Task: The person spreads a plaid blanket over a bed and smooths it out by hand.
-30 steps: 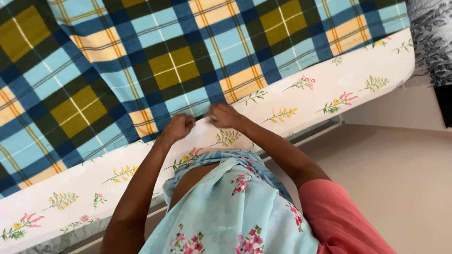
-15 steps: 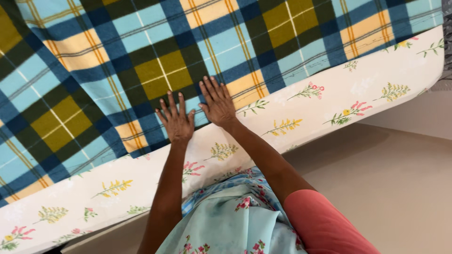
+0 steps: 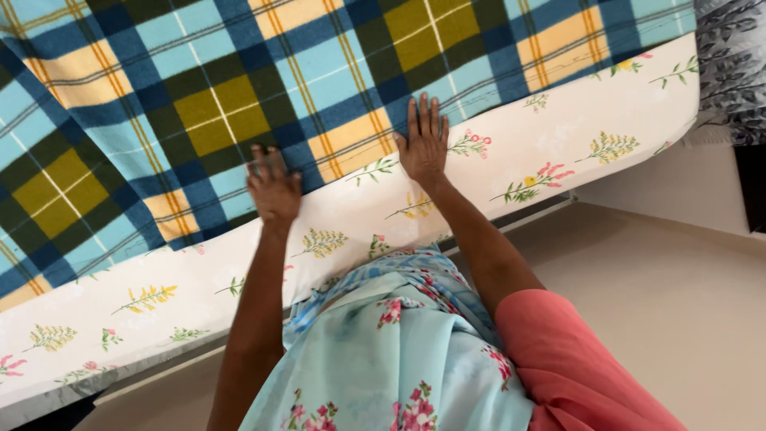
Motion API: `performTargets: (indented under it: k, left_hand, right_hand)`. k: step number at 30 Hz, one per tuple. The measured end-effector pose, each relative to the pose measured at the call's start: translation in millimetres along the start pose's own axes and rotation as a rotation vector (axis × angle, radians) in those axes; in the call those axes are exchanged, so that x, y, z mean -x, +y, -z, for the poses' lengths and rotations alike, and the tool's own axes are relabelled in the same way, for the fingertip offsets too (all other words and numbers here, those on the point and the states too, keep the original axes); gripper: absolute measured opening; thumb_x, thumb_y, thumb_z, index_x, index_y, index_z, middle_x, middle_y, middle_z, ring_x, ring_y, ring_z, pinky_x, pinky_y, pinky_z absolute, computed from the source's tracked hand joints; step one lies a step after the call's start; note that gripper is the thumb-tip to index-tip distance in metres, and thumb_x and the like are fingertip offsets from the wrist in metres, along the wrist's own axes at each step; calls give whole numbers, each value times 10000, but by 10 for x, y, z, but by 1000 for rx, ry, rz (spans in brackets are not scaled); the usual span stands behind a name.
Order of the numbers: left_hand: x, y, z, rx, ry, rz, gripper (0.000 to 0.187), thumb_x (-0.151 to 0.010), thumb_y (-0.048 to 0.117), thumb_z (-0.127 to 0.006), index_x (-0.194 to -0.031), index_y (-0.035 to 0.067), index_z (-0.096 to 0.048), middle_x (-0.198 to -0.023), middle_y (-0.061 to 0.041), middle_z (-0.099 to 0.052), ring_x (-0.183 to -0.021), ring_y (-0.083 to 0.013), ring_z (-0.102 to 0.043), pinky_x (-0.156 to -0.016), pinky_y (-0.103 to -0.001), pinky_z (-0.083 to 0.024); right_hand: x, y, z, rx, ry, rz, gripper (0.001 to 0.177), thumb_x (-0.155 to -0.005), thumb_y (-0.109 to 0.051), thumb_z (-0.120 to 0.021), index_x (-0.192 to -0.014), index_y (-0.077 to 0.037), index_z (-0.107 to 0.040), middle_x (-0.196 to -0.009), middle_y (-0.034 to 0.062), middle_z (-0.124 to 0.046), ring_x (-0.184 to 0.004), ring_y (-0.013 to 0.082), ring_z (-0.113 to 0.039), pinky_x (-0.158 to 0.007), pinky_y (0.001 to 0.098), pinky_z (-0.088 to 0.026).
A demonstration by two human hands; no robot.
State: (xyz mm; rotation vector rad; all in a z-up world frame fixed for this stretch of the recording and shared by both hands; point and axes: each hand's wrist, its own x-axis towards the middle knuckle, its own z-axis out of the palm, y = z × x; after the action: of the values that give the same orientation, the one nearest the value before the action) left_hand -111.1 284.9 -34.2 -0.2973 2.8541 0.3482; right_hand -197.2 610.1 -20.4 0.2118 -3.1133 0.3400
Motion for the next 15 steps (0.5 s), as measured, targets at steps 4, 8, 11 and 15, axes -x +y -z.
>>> performTargets:
  k: [4,8,11,15]
  left_hand:
    - [189,860,-208,-9,24,-209,847,-1052,498,-572,-1700,163,-140,-1761,-107,47,-1571,-479,-101,-1247,-659,-182]
    - [216,1350,-79,-81,-296,-119,952,-945,514,-638,-1658,224,-77,-1716,-80,105,-1560,-451,-3,-1218,-672,-118]
    - [206,1352,48,-103,-354,-105,1001,-920,487,-674,-1664,246,-50,-1732,-61,127,-1580,-423,16,-1231,-655,-117]
    - [209,1396,62,-118,-356,-84,1010,-926,467,-684,-1666,245,-35,-1732,-53,136,-1582,-422,22,-1232,-660,-112]
  right_hand:
    - [-31,-344,-144,-97,-36,178,728,-1091,-396,-440,-1676,-103,-120,-1749,135,-58,-1618,321,-38,-1294,566,-59]
    - [-201,-448,-121,-18,-271,325,770,-1040,-459,-459,-1667,-161,-125,-1751,86,-73,-1614,300,-37,-1294,537,-54]
    - [-406,-35,10,9,-294,329,782,-1055,-578,-394,-1636,-143,-106,-1718,103,-55,-1581,304,-35,-1270,545,-47]
    - [-409,534,273,48,-307,216,797,-1051,-636,-321,-1670,-183,-103,-1748,77,-60,-1610,291,-42,-1294,541,-47]
